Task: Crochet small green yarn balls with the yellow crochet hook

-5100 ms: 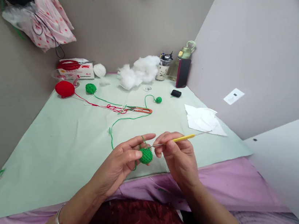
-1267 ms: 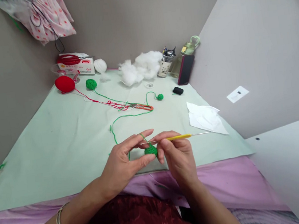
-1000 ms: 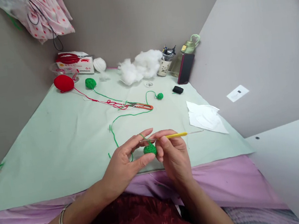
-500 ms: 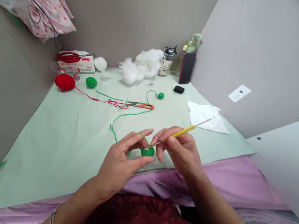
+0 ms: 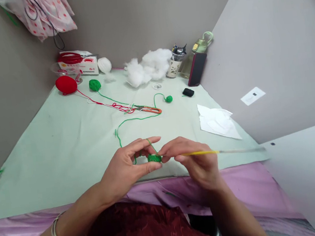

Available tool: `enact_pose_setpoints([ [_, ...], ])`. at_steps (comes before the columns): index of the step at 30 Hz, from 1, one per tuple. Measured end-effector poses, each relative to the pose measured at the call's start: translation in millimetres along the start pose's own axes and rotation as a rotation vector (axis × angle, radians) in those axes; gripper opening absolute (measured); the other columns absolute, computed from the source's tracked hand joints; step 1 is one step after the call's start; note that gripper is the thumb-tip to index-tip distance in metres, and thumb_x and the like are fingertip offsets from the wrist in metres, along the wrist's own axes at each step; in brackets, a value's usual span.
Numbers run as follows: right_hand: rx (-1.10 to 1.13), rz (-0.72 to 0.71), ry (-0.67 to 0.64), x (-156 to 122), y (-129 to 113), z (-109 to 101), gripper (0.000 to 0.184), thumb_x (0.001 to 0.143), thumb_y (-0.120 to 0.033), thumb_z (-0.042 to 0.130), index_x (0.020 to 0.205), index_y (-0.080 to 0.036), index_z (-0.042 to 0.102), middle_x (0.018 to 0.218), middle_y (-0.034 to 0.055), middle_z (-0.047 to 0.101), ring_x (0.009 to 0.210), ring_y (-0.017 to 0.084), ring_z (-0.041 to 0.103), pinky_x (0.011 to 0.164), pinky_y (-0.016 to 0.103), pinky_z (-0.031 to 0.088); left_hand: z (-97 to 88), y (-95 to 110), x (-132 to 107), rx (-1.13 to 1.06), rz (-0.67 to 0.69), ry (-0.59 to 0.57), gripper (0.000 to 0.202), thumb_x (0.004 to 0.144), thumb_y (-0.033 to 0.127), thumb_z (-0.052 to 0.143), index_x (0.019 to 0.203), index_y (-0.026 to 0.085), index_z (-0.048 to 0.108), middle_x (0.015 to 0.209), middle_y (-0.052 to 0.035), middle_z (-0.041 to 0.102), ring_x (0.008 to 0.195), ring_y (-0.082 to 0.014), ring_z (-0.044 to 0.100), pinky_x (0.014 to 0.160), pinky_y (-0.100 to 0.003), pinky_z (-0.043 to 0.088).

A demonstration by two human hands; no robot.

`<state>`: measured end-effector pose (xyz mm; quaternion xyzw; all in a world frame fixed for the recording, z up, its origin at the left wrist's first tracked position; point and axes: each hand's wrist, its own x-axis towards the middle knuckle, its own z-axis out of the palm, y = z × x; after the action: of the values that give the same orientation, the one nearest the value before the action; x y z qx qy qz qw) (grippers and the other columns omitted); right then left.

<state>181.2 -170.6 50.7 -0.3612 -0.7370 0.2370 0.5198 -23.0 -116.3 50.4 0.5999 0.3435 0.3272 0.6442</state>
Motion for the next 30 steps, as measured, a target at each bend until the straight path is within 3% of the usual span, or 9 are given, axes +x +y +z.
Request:
enact_pose_setpoints([
  [4, -0.46, -0.151, 0.036, -12, 2, 13, 0.033, 0.101, -0.015, 0.059, 0.124, -0.035, 0.07, 0.111, 0.0036, 0.08, 0.093, 0.018, 0.078, 0.072, 0.03, 0.065, 6.4, -4, -3, -0.131, -0.051, 0.124, 0.053, 0.075, 0.034, 0.089, 0.126, 0.025, 0.078, 0.088, -0.001, 0.069, 0.088, -0.0199, 0.062, 0.087, -0.034, 0.051],
  [7, -0.703, -0.306, 0.077, -21, 6, 23, 0.037, 0.094, -0.01, 0.067, 0.121, -0.035, 0.073, 0.105, 0.0037, 0.08, 0.086, 0.019, 0.076, 0.075, 0.031, 0.066, 13.3, -9, -9, -0.248, -0.033, 0.145, 0.048, 0.079, 0.037, 0.088, 0.126, 0.029, 0.078, 0.093, 0.0002, 0.067, 0.09, -0.0166, 0.06, 0.086, -0.029, 0.05],
  [9, -0.727, -0.373, 0.103, -23, 9, 26, 0.038, 0.091, -0.009, 0.07, 0.118, -0.035, 0.075, 0.099, 0.0033, 0.079, 0.083, 0.019, 0.075, 0.076, 0.032, 0.066, 16.4, -11, -11, -0.362, -0.063, 0.106, 0.043, 0.082, 0.037, 0.086, 0.125, 0.033, 0.079, 0.094, 0.0015, 0.065, 0.09, -0.014, 0.057, 0.087, -0.026, 0.047],
  [14, -0.465, -0.215, 0.188, -21, 12, 30, 0.036, 0.096, -0.015, 0.066, 0.122, -0.038, 0.074, 0.105, 0.0043, 0.08, 0.088, 0.022, 0.076, 0.069, 0.036, 0.065, 12.0, -11, -6, -0.637, -0.238, -0.047, 0.053, 0.078, 0.036, 0.09, 0.129, 0.031, 0.076, 0.096, 0.0001, 0.064, 0.091, -0.0139, 0.056, 0.089, -0.026, 0.043],
  [21, 0.031, 0.055, 0.288, -10, 3, 19, 0.021, 0.1, -0.017, 0.062, 0.107, -0.027, 0.079, 0.092, 0.0038, 0.08, 0.082, 0.019, 0.075, 0.073, 0.035, 0.063, -6.4, -4, 0, -0.444, -0.212, -0.075, 0.051, 0.074, 0.027, 0.09, 0.124, 0.031, 0.079, 0.094, 0.0003, 0.06, 0.091, -0.0161, 0.053, 0.09, -0.031, 0.042],
  [24, 0.276, 0.23, 0.352, -6, 1, 16, 0.012, 0.098, -0.027, 0.067, 0.096, -0.023, 0.079, 0.083, 0.0032, 0.077, 0.063, 0.015, 0.07, 0.062, 0.032, 0.061, -8.6, -5, -1, -0.357, -0.156, -0.12, 0.045, 0.08, 0.029, 0.087, 0.124, 0.033, 0.079, 0.094, 0.0003, 0.059, 0.093, -0.0159, 0.053, 0.087, -0.03, 0.042],
  [26, 0.413, 0.306, 0.356, -3, 3, 17, 0.017, 0.097, -0.034, 0.069, 0.09, -0.021, 0.077, 0.078, 0.0027, 0.075, 0.055, 0.014, 0.066, 0.054, 0.029, 0.058, -6.5, -6, -2, -0.33, -0.117, -0.115, 0.045, 0.082, 0.029, 0.086, 0.125, 0.034, 0.078, 0.097, 0.0001, 0.061, 0.095, -0.0157, 0.054, 0.089, -0.029, 0.043],
  [28, 0.387, 0.303, 0.33, -4, 6, 22, 0.019, 0.098, -0.036, 0.067, 0.091, -0.021, 0.076, 0.077, 0.0022, 0.073, 0.055, 0.014, 0.065, 0.052, 0.029, 0.057, -1.9, -7, -2, -0.329, -0.085, -0.079, 0.048, 0.082, 0.028, 0.086, 0.129, 0.034, 0.076, 0.101, 0.0001, 0.063, 0.1, -0.0161, 0.056, 0.093, -0.03, 0.044],
  [30, 0.118, 0.192, 0.312, -8, 10, 29, 0.013, 0.099, -0.027, 0.066, 0.099, -0.024, 0.078, 0.084, 0.0035, 0.074, 0.067, 0.015, 0.069, 0.061, 0.03, 0.06, 3.8, -9, -4, -0.368, -0.079, -0.049, 0.051, 0.082, 0.027, 0.086, 0.131, 0.035, 0.074, 0.103, 0.0005, 0.066, 0.103, -0.0164, 0.059, 0.098, -0.031, 0.044],
])
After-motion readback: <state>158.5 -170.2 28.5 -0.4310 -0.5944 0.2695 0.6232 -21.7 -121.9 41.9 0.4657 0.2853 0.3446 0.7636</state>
